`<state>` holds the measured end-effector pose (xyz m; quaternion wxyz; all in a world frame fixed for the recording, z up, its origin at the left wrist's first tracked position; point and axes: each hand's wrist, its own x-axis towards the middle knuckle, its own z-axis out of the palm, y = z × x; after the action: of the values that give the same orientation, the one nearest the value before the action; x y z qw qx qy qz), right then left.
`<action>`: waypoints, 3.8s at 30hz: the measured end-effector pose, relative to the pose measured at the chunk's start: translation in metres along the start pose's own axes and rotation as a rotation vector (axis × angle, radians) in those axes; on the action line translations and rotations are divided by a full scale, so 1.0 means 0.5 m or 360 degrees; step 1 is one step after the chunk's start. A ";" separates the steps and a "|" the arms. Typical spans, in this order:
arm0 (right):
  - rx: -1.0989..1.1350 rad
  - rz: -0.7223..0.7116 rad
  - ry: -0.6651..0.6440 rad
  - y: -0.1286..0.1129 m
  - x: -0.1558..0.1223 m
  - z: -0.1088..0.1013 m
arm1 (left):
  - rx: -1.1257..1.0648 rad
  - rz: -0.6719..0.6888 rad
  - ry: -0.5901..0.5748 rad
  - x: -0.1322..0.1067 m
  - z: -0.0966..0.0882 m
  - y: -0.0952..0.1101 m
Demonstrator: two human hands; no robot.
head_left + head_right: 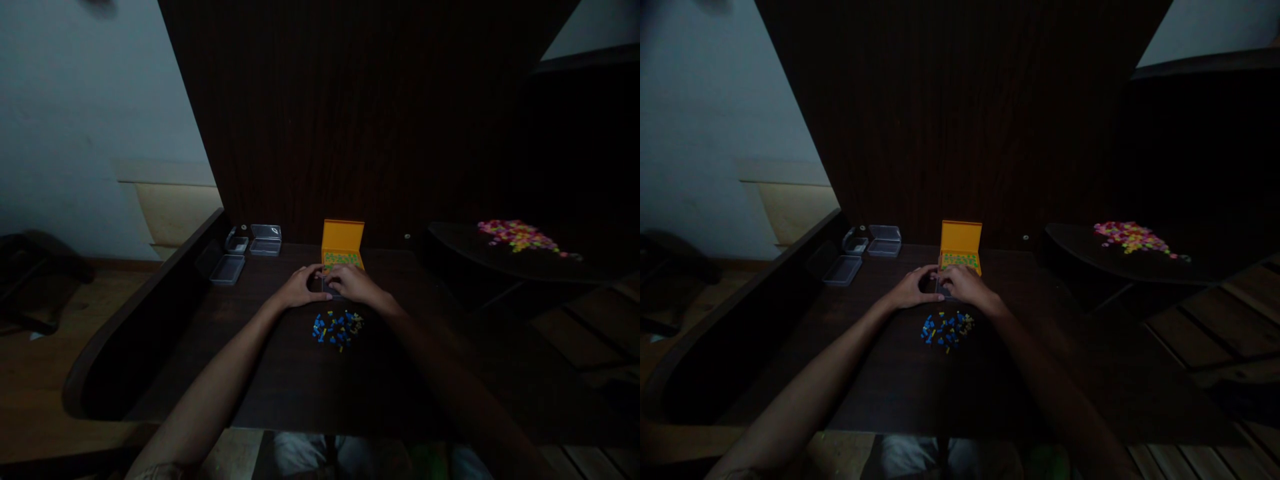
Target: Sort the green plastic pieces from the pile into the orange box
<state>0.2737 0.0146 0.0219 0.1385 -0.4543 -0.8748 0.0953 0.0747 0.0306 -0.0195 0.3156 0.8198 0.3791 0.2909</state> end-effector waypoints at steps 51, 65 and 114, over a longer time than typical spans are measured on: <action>0.0000 0.0029 -0.0085 0.006 -0.009 0.000 | -0.0009 -0.0016 -0.0004 0.001 0.000 0.001; 0.0030 0.0140 -0.0105 0.021 -0.020 -0.003 | -0.0007 -0.0021 -0.0007 0.001 -0.002 0.005; -0.0148 0.0001 -0.0407 -0.064 -0.048 -0.021 | -0.0016 0.0045 -0.0003 0.002 -0.003 0.004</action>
<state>0.2657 -0.0228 0.0371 0.0047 -0.4445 -0.8887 0.1117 0.0749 0.0310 -0.0169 0.3159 0.8238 0.3658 0.2962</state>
